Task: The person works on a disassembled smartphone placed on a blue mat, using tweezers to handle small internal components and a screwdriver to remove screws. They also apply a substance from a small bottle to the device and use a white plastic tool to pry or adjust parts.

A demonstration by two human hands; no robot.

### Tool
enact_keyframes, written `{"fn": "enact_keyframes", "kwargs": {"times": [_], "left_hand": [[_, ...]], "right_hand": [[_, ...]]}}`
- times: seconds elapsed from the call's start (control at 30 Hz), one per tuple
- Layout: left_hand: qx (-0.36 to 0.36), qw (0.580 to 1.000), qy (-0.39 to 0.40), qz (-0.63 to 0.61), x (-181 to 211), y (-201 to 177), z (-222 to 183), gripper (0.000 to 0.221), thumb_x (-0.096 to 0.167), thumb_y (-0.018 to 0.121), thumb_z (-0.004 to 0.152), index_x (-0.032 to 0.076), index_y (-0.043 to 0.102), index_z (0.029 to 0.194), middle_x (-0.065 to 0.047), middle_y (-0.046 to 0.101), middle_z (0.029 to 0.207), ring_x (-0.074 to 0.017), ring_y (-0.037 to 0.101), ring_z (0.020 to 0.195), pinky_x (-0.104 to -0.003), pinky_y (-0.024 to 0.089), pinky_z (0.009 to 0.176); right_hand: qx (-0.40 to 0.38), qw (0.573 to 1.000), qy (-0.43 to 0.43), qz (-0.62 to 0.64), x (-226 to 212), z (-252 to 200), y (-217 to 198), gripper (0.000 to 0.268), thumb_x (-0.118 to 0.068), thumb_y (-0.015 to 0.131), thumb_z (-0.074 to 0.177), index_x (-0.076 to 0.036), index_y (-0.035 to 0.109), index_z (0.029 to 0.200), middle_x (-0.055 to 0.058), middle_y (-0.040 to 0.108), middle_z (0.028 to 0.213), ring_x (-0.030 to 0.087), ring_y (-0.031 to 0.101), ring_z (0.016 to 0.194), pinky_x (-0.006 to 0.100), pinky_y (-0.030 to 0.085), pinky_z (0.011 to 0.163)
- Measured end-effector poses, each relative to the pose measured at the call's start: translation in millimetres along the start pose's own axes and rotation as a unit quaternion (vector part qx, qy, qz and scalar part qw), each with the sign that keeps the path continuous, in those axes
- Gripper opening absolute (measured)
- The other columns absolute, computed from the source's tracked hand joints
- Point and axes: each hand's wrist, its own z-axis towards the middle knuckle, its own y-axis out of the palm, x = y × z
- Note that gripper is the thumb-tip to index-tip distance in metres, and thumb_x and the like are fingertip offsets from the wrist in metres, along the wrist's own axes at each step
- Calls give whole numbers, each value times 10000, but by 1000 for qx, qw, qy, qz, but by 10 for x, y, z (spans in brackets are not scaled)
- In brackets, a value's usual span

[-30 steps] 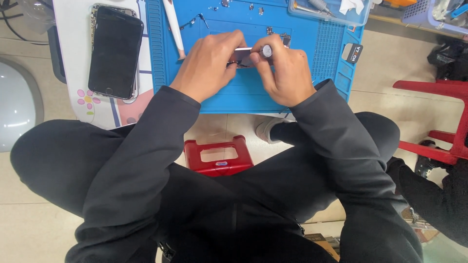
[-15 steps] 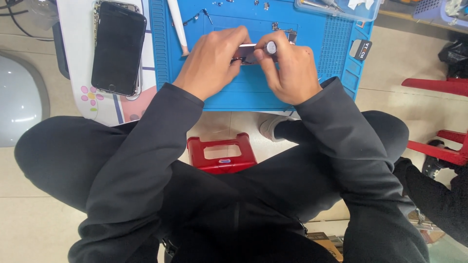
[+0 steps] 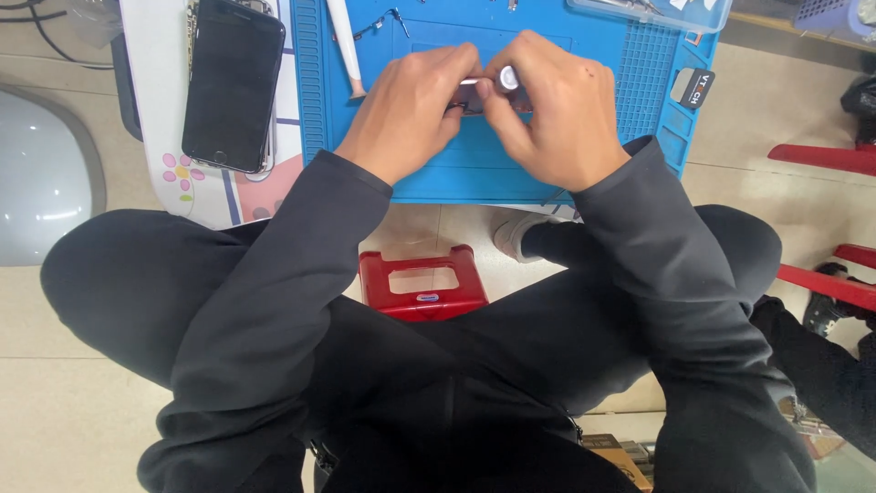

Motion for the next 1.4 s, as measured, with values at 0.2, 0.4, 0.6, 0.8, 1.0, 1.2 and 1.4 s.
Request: {"fn": "enact_keyframes", "kwargs": {"times": [0.2, 0.4, 0.6, 0.8, 1.0, 1.2, 1.4], "left_hand": [[9, 1000, -3, -4, -3, 8, 4, 426, -159, 584, 781, 44, 576, 1155, -112, 633, 845, -393, 560, 686, -488, 400, 542], [4, 998, -53, 17, -65, 16, 9, 235, -56, 671, 780, 102, 652, 952, -57, 655, 685, -407, 547, 624, -486, 422, 581], [18, 997, -69, 11, -96, 49, 0, 172, -38, 693, 796, 119, 658, 856, -26, 666, 687, -350, 573, 596, -469, 423, 533], [13, 997, -77, 15, -128, 66, -6, 168, -32, 702, 792, 114, 630, 833, -46, 633, 666, -362, 550, 591, -475, 401, 530], [21, 997, -77, 17, -128, 75, -8, 172, -29, 754, 798, 106, 670, 862, -49, 682, 695, -363, 585, 604, -486, 423, 523], [14, 997, -77, 15, -148, 100, -23, 176, -46, 733, 791, 82, 614, 809, -83, 618, 653, -353, 535, 582, -466, 381, 510], [22, 996, -75, 39, -217, 159, -30, 157, 15, 804, 807, 49, 662, 865, -108, 717, 732, -424, 641, 668, -527, 458, 529]], "right_hand": [[-53, 997, -32, -36, -74, 142, -135, 185, -46, 612, 1063, -99, 576, 1236, 2, 600, 829, 222, 613, 702, 393, 326, 515], [-45, 983, -99, -151, 118, 157, -93, 20, -179, 648, 1169, -168, 664, 1165, 12, 559, 747, 207, 588, 648, 376, 324, 490], [-50, 984, -96, -142, 82, 226, -97, 112, -187, 605, 1149, -143, 640, 1052, -20, 689, 865, 235, 635, 824, 400, 357, 497], [-56, 987, -94, -118, 135, 239, -18, 68, -129, 619, 1149, -103, 623, 1086, 33, 629, 781, 265, 598, 657, 402, 306, 469], [-66, 984, -62, -151, 199, 220, 87, 241, -287, 652, 1194, -110, 605, 1037, 31, 654, 698, 328, 601, 563, 431, 313, 437], [-59, 990, -99, -76, 43, 281, -66, 107, -11, 557, 1029, -94, 612, 1068, 36, 679, 907, 276, 639, 761, 412, 311, 467], [-8, 978, -102, -180, 97, 256, 53, 83, -220, 686, 1148, -167, 670, 1086, 20, 594, 844, 218, 590, 682, 370, 292, 458]]}}
